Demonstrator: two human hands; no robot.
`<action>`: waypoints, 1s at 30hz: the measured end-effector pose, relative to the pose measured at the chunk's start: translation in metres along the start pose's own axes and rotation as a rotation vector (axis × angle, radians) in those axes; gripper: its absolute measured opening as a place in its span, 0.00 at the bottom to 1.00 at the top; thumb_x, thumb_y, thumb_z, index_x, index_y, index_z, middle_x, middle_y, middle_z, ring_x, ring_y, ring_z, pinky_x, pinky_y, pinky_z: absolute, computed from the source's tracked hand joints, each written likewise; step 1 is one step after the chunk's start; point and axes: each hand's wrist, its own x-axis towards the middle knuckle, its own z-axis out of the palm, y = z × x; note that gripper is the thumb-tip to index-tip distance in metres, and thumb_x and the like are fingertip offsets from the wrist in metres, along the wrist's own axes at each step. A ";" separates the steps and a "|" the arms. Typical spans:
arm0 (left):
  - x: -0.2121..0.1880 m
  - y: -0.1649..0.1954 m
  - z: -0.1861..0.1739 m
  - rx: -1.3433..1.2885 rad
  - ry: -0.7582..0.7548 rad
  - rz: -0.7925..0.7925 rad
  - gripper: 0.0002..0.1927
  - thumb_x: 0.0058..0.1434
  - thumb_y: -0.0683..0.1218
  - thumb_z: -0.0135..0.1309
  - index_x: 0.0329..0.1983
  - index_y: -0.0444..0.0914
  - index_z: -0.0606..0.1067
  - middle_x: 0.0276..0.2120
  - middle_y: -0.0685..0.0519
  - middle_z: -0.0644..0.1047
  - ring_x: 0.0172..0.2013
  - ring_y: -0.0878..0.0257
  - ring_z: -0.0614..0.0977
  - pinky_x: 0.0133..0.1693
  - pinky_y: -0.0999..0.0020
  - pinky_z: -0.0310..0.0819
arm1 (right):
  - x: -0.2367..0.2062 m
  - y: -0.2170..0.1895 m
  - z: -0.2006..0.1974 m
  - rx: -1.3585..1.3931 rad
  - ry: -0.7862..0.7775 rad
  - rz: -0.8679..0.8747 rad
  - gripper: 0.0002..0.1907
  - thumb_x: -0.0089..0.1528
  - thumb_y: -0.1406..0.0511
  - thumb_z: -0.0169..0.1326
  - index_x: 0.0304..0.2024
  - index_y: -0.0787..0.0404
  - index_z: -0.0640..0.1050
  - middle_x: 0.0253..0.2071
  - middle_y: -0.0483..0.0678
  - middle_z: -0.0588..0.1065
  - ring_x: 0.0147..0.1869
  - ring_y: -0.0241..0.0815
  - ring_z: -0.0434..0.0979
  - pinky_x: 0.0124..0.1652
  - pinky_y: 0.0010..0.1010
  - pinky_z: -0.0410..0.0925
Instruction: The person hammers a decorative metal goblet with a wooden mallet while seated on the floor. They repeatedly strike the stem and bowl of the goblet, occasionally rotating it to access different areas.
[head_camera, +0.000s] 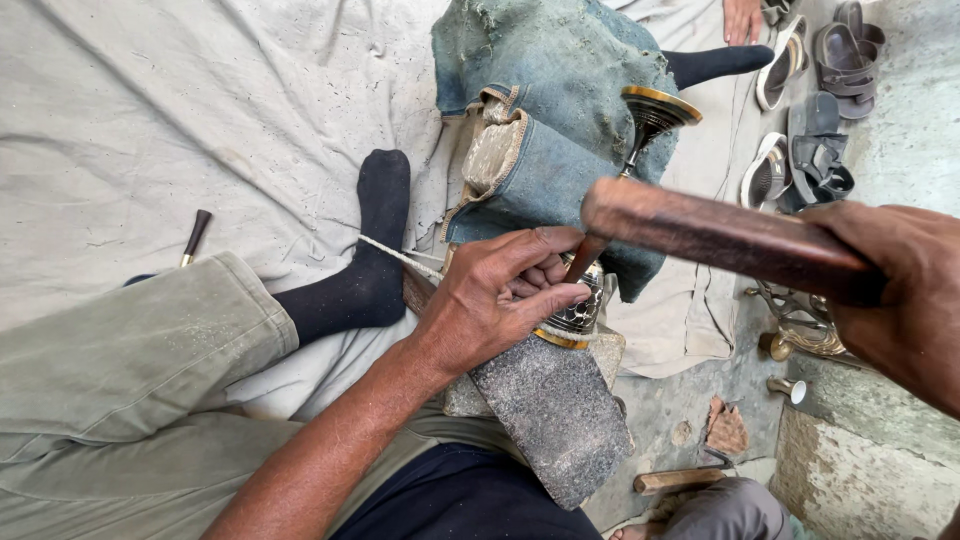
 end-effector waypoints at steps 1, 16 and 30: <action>0.000 0.000 0.000 -0.012 -0.007 -0.006 0.25 0.61 0.46 0.67 0.62 0.41 0.76 0.37 0.56 0.80 0.35 0.72 0.81 0.37 0.77 0.82 | 0.000 0.005 0.002 -0.090 0.002 -0.052 0.19 0.56 0.79 0.58 0.50 0.63 0.80 0.30 0.48 0.77 0.28 0.36 0.79 0.33 0.29 0.75; 0.001 -0.001 -0.001 -0.053 0.018 0.029 0.26 0.62 0.44 0.67 0.63 0.40 0.76 0.36 0.57 0.79 0.33 0.73 0.80 0.36 0.77 0.81 | -0.009 0.022 0.020 0.312 0.049 0.006 0.13 0.59 0.77 0.58 0.44 0.61 0.73 0.29 0.45 0.70 0.28 0.33 0.74 0.31 0.25 0.71; 0.004 0.000 -0.002 -0.074 0.012 -0.004 0.25 0.61 0.45 0.68 0.61 0.41 0.76 0.35 0.58 0.80 0.33 0.74 0.79 0.34 0.77 0.80 | -0.024 0.057 0.042 0.290 0.104 0.013 0.15 0.61 0.74 0.59 0.49 0.59 0.74 0.35 0.46 0.76 0.36 0.32 0.79 0.39 0.24 0.72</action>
